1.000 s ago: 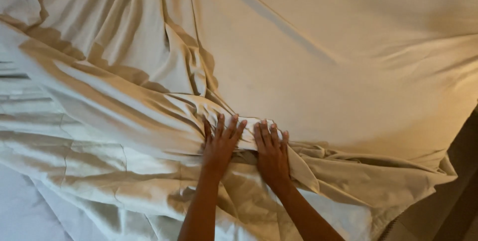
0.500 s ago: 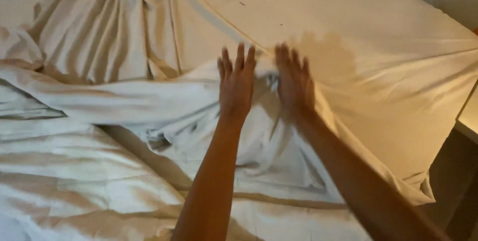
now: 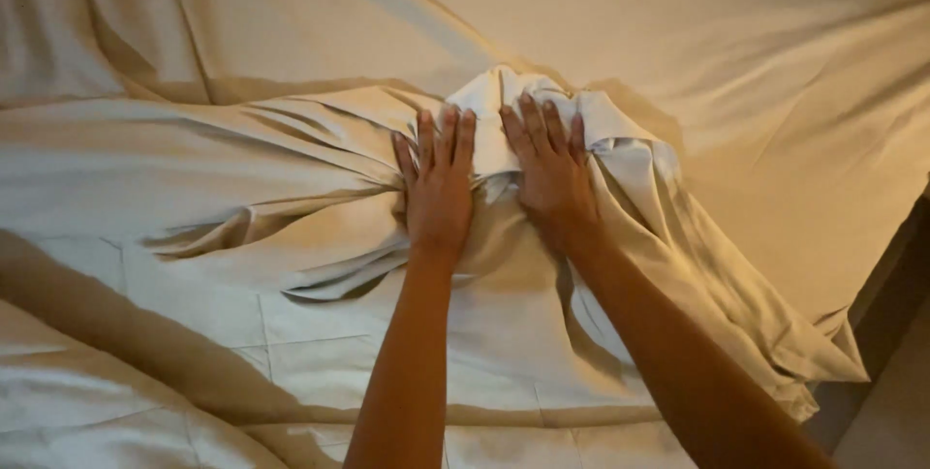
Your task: The person folds a white bedsheet on a bed by hand. They start at the head of the bed, folding the sheet over itself multiple times, then move to the foot of the bed to continue folding the remaining length of the sheet.
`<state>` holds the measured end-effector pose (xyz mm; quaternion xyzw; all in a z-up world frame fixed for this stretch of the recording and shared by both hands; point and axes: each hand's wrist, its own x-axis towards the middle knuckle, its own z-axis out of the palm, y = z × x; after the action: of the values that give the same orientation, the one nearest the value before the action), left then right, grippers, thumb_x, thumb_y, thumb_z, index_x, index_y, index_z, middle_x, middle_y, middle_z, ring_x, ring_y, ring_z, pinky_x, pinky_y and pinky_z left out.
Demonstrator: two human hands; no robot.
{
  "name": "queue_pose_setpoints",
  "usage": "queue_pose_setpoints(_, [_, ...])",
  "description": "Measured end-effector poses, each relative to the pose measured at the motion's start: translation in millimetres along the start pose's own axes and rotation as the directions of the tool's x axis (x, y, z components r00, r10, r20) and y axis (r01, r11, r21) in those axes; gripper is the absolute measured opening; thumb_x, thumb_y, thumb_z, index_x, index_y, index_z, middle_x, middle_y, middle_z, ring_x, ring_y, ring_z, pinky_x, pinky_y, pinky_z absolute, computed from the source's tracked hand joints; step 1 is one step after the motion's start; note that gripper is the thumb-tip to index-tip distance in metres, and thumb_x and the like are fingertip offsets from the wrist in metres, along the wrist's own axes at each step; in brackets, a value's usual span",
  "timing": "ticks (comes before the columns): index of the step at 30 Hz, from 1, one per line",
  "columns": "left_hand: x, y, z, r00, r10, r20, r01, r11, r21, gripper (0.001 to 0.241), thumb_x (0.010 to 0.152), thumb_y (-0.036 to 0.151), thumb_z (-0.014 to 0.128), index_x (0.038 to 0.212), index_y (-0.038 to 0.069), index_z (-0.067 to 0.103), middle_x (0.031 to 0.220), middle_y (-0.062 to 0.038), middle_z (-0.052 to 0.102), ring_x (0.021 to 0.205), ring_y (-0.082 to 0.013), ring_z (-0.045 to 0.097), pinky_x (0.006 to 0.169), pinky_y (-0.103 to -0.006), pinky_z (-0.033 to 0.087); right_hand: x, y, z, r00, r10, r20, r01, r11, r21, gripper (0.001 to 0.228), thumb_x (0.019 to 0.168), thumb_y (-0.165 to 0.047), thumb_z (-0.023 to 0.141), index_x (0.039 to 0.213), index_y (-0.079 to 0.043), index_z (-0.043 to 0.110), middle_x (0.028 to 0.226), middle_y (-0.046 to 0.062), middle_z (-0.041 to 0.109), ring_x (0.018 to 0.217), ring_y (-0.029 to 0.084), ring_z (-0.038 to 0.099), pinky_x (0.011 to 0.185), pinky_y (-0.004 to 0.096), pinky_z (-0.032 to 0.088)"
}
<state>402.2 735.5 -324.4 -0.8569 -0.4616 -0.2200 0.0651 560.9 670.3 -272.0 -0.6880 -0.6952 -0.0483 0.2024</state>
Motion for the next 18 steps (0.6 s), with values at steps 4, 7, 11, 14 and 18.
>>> queue_pose_setpoints(4, [4.0,2.2,-5.7,0.984,0.008,0.178,0.02,0.987,-0.157,0.081,0.091,0.021,0.062,0.163,0.012,0.025,0.169,-0.011,0.028,0.158,-0.0395,0.018,0.125,-0.0667,0.009,-4.0,19.6,26.1,0.998,0.035,0.054,-0.031,0.997,-0.069,0.076,0.09,-0.003,0.05,0.163,-0.015,0.035,0.169,0.013,0.032,0.158,0.036,0.028,0.128,0.062,0.014])
queue_pose_setpoints(7, [9.3,2.2,-3.3,1.0,0.003,0.03,-0.004,1.0,0.009,0.08,0.097,0.024,0.063,0.167,0.016,0.025,0.172,-0.007,0.028,0.159,-0.0367,0.017,0.125,-0.0656,0.009,5.1,29.7,28.7,1.0,-0.013,0.013,0.014,0.994,-0.105,0.074,0.095,-0.012,0.053,0.166,-0.017,0.033,0.171,0.013,0.032,0.157,0.035,0.028,0.126,0.062,0.014])
queue_pose_setpoints(11, [-24.9,15.1,-46.4,0.987,0.024,0.16,-0.009,0.995,-0.095,0.086,0.094,0.037,0.061,0.163,0.005,0.023,0.17,-0.012,0.024,0.156,-0.0378,0.016,0.122,-0.0686,0.008,-40.5,8.6,6.5,0.996,-0.022,0.091,0.024,0.999,-0.029,0.081,0.095,-0.048,0.058,0.162,-0.01,0.031,0.167,0.019,0.028,0.152,0.04,0.026,0.12,0.064,0.014])
queue_pose_setpoints(14, [-44.6,16.0,-53.9,0.978,0.178,0.108,-0.165,0.979,-0.117,0.094,0.092,0.055,0.06,0.163,0.004,0.025,0.17,-0.013,0.026,0.157,-0.0353,0.02,0.124,-0.066,0.01,-69.3,-5.4,-26.8,0.985,0.01,0.171,-0.007,1.0,-0.018,0.089,0.094,-0.059,0.058,0.162,-0.008,0.03,0.169,0.017,0.026,0.154,0.039,0.024,0.123,0.063,0.013])
queue_pose_setpoints(18, [-91.4,10.4,-78.9,0.92,0.334,0.206,-0.319,0.942,-0.105,0.114,0.076,0.078,0.061,0.159,0.007,0.028,0.166,-0.011,0.03,0.154,-0.0347,0.026,0.123,-0.065,0.012,-122.2,-26.8,-57.7,0.945,-0.003,0.328,-0.005,1.0,0.024,0.101,0.086,-0.071,0.062,0.154,-0.004,0.029,0.165,0.021,0.022,0.154,0.039,0.018,0.119,0.063,0.008])
